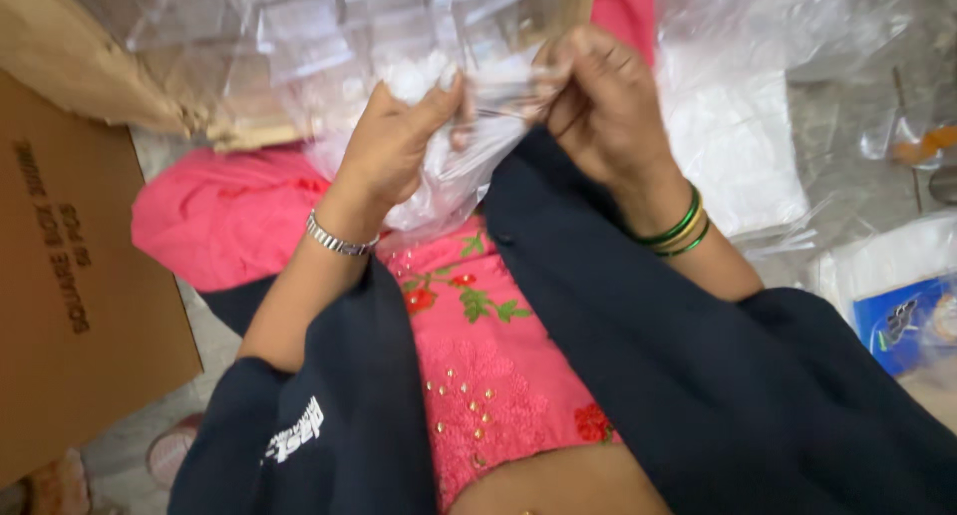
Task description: The person sits on the floor and unpacks clear plastic boxes from a cardboard carton. They pull each box out, tear off its plastic wrapping by hand, and place the unwrapped boxes into a stack inside the carton.
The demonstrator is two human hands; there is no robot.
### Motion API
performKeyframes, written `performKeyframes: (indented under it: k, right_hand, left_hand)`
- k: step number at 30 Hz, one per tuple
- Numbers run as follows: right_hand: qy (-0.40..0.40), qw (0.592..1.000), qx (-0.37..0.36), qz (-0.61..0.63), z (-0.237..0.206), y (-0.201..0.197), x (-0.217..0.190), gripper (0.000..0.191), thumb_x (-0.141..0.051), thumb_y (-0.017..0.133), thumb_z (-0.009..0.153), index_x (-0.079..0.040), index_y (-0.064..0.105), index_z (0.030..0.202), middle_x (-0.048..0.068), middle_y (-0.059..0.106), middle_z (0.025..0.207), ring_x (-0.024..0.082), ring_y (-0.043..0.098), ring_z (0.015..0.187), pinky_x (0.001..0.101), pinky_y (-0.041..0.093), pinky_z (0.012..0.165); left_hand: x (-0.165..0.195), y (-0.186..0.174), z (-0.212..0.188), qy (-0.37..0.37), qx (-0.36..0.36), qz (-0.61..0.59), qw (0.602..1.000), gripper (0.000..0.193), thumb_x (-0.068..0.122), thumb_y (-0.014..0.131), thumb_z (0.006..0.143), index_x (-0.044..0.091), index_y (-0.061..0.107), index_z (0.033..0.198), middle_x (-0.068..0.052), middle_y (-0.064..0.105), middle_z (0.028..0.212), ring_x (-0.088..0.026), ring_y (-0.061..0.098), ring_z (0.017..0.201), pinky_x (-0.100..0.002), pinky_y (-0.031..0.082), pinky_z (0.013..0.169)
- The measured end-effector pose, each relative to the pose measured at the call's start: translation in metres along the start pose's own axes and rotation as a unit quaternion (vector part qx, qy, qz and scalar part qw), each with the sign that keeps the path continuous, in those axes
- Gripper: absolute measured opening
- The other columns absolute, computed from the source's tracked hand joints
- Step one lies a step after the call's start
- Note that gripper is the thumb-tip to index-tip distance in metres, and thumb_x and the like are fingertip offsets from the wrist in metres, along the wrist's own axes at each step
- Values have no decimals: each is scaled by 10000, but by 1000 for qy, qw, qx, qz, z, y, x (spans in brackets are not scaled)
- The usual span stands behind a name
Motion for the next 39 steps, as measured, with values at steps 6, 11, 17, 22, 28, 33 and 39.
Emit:
performKeyframes:
  k: [6,11,17,22,28,33,39]
  right_hand:
    - [8,975,17,-221,-1,-18,3,301,-258,636,1131,1,623,978,14,580,832,82,498,729,228,422,660]
    - [-28,987,-149,44,0,-7,-59,329,-383,727,923,-73,631,976,10,655,840,127,583,813,271,497,793]
    - [-219,841,139,-475,61,-41,-57,213,41,593,974,-3,655,1173,96,661,1042,186,610,948,384,514,819]
    - [-166,643,123,-737,58,-64,-5,446,85,596,820,-71,716,1219,185,643,1039,299,640,913,380,518,764]
    - [-132,868,133,-460,27,-81,0,436,142,448,880,-6,667,1227,53,688,1101,123,659,1018,266,525,904]
    - [-106,919,238,-296,11,-90,1,309,15,552,1075,-24,673,1357,42,696,1098,95,534,838,254,447,737]
    - [-32,993,22,-110,17,-59,0,351,-44,570,1057,-18,598,1407,99,698,1188,155,675,1028,311,579,925]
  left_hand:
    - [25,-17,15,41,-36,-115,992,250,240,653,1128,53,604,970,-12,589,812,-127,565,685,-268,460,611]
    - [-5,-48,40,-37,0,-23,999,189,215,733,916,85,674,1041,2,643,855,-99,598,713,-252,472,555]
    - [-60,-62,69,-70,233,396,886,418,231,831,959,-106,648,792,-94,603,714,-153,501,635,-369,418,570]
    - [-39,-40,64,134,242,368,888,170,208,688,1012,45,640,1013,-64,696,786,-137,600,706,-352,521,651]
    - [-30,-17,56,136,220,406,877,243,217,667,982,51,558,1121,-81,684,805,-165,668,715,-374,533,633]
    - [-18,2,59,205,189,275,920,275,230,648,1084,-29,617,1171,-28,651,907,-109,590,771,-322,483,653]
    - [-4,22,38,37,63,147,986,242,232,675,1005,29,779,926,79,638,702,8,492,546,-217,374,472]
Point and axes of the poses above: each hand's wrist, its own z-axis towards the middle knuckle, its own y-axis out of the palm, x = y × z, the point moved 6 cm from there along z, towards the middle knuckle
